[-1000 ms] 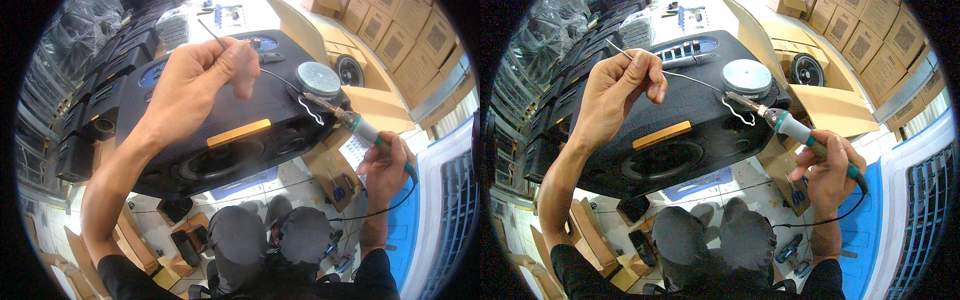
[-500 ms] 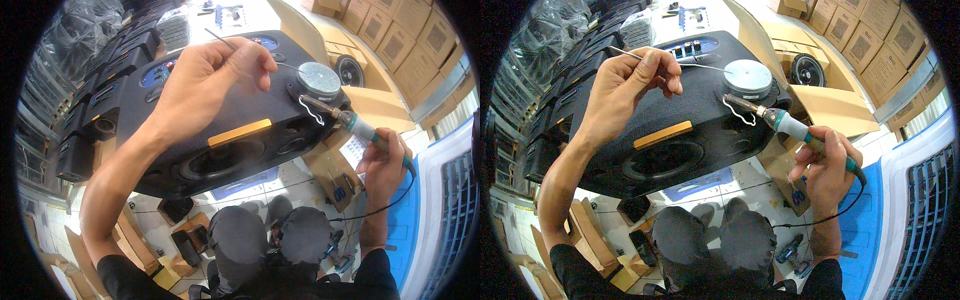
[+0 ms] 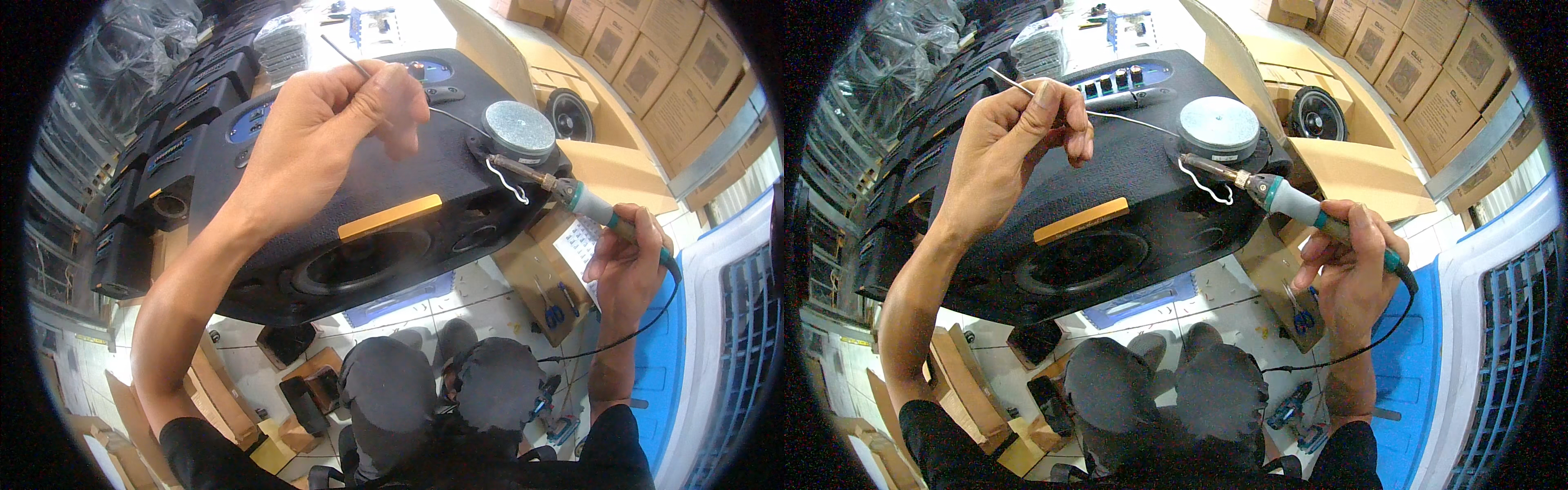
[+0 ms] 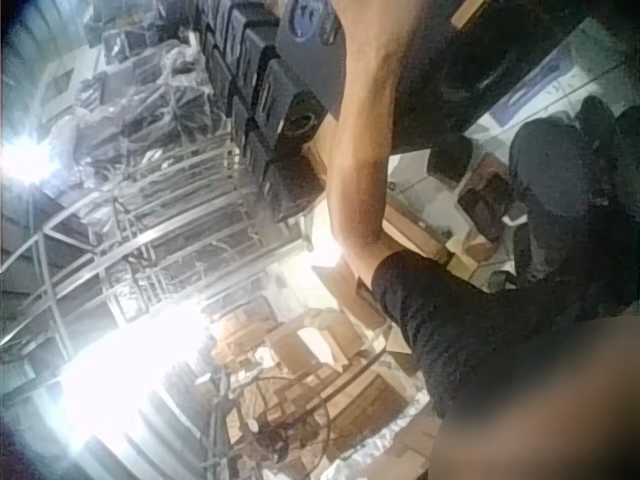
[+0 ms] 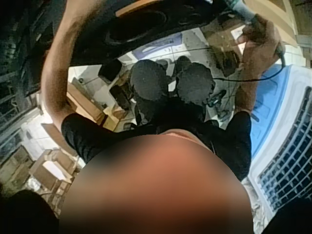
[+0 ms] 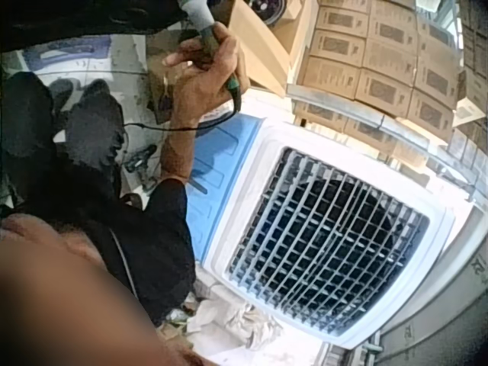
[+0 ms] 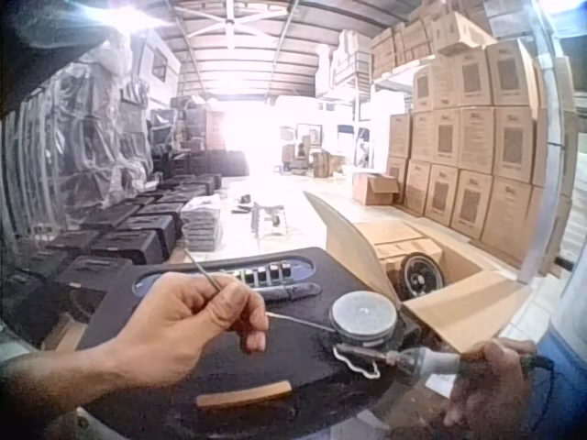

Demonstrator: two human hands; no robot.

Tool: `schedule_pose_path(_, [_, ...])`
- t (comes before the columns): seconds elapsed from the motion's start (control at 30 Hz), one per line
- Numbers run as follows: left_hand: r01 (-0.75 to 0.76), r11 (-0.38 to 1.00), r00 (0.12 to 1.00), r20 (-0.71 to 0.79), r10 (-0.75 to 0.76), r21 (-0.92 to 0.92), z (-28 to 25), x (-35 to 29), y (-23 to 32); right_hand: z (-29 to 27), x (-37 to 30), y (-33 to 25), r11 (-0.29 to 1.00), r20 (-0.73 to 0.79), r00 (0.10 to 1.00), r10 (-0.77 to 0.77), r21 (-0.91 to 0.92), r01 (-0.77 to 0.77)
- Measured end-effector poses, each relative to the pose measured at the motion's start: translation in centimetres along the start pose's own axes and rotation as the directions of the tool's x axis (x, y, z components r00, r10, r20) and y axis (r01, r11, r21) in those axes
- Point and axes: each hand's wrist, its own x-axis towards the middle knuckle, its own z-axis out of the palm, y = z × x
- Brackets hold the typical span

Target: The person assembles a portable speaker by attaching a control panel, inserting a speaker driver, and soldering wires. They handle multiple speaker units and use a soldering iron to connect components.

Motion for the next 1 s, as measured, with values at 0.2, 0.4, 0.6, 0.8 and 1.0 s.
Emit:
schedule_pose_path(0.2, [-0.004, 1.0, 1.0, -0.007, 0.004, -0.007, -0.1, 0.0, 0.0, 0.1, -0.1, 0.0, 0.999, -0.009, 1.0, -0.028, -0.031, 0.028])
schedule_pose_path(0.4, [-0.002, 1.0, 1.0, -0.014, 0.002, -0.019, -0.1, -0.1, 0.0, 0.1, 0.0, -0.1, 0.996, 0.011, 0.999, -0.051, -0.069, 0.051])
schedule_pose_path(0.6, [0.002, 0.999, 1.0, -0.013, -0.002, -0.042, -0.1, -0.1, 0.0, -0.2, -0.2, -0.1, 0.991, 0.031, 0.996, -0.078, -0.106, 0.081])
schedule_pose_path(0.8, [0.004, 0.999, 1.0, -0.022, -0.005, -0.041, -0.1, -0.1, 0.0, -0.6, -0.4, 0.0, 0.981, 0.113, 0.983, -0.145, -0.111, 0.157])
schedule_pose_path(1.0, [-0.003, 0.998, 1.0, -0.025, 0.001, -0.057, -0.1, -0.1, 0.1, -0.9, -0.5, -0.5, 0.958, 0.202, 0.957, -0.21, -0.155, 0.243])
